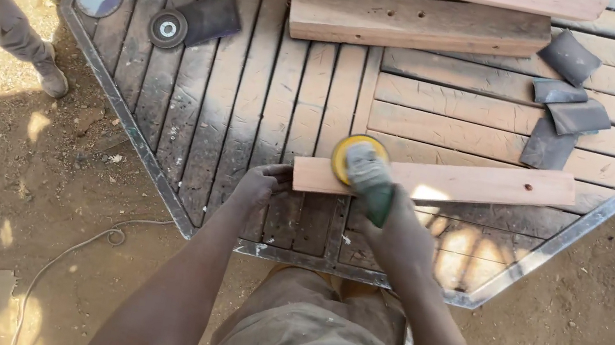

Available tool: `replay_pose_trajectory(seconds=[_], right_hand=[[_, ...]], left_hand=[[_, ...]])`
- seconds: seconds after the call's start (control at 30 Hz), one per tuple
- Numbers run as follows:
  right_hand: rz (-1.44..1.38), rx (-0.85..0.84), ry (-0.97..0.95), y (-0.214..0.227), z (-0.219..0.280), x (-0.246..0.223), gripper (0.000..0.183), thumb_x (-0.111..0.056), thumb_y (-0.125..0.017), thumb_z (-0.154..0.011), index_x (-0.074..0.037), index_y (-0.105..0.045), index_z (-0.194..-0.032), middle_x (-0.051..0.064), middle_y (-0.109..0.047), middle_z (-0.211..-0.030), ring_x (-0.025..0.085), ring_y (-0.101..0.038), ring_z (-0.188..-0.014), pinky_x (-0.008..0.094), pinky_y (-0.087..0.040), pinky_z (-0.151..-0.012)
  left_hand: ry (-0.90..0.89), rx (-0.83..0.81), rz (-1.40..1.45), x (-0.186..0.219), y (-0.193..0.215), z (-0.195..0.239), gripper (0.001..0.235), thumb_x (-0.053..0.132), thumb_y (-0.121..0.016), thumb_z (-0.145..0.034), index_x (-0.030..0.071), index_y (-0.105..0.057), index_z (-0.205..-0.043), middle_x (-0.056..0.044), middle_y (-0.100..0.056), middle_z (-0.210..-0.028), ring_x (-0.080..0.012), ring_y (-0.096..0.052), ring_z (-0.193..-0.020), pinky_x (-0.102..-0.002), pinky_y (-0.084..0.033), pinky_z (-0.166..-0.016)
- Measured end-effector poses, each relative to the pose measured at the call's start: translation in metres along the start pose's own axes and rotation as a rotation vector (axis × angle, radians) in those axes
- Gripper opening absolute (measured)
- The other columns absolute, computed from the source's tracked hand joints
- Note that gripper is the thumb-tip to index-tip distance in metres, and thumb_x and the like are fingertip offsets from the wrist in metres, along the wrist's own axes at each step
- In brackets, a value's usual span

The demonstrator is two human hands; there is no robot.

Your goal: Sand the surface of a wooden plank using an angle grinder with a sanding disc

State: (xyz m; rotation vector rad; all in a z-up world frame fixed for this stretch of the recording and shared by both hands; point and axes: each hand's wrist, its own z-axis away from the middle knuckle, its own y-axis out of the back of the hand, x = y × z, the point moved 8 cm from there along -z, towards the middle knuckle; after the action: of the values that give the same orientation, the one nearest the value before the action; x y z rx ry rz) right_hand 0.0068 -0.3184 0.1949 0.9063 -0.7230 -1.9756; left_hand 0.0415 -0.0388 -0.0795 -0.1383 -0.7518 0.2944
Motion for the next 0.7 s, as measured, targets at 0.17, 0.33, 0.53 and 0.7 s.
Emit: replay_pose_trajectory(seconds=[0.17, 0.33, 0.53, 0.7], right_hand=[[-0.267, 0.251, -0.292, 0.045, 0.008, 0.073, 0.07, -0.047, -0.078, -0.083, -0.005, -0.049, -0.13, 0.024, -0.066, -0.12, 0.045, -0.064, -0.115, 0.057, -0.047, -0.099], [-0.19, 0.314, -0.44, 0.061, 0.002, 0.117, 0.061, -0.041, -0.066, -0.091, 0.001, -0.037, -0.126, 0.037, -0.061, -0.118, 0.056, -0.059, -0.106, 0.065, -0.044, -0.088], [0.06, 0.249, -0.199, -0.001, 0.006, 0.039, 0.076, -0.058, -0.073, -0.083, 0.004, -0.063, -0.126, 0.029, -0.07, -0.111, 0.048, -0.069, -0.111, 0.058, -0.052, -0.097], [0.141, 0.062, 0.122, -0.028, 0.018, -0.055, 0.077, -0.047, -0.067, -0.081, -0.024, -0.031, -0.146, 0.012, -0.06, -0.134, 0.049, -0.067, -0.109, 0.058, -0.054, -0.098]], left_hand=[[0.083, -0.043, 0.113, -0.011, 0.006, -0.021, 0.044, 0.023, -0.054, -0.094, 0.015, -0.063, -0.136, -0.016, -0.071, -0.124, -0.0339, -0.074, -0.104, -0.051, -0.061, -0.091], [0.187, -0.021, 0.17, 0.024, -0.016, 0.052, 0.065, 0.058, -0.031, -0.103, 0.014, -0.054, -0.145, -0.008, -0.068, -0.139, -0.026, -0.067, -0.122, -0.045, -0.053, -0.095], [0.178, -0.157, 0.374, 0.004, -0.008, 0.038, 0.098, 0.087, -0.022, -0.093, 0.013, -0.034, -0.157, -0.017, -0.052, -0.155, -0.0381, -0.053, -0.139, -0.053, -0.041, -0.116], [0.148, -0.063, 0.624, 0.01, 0.008, 0.063, 0.097, 0.084, -0.02, -0.095, 0.014, -0.025, -0.162, -0.022, -0.049, -0.155, -0.0455, -0.051, -0.138, -0.059, -0.039, -0.117]])
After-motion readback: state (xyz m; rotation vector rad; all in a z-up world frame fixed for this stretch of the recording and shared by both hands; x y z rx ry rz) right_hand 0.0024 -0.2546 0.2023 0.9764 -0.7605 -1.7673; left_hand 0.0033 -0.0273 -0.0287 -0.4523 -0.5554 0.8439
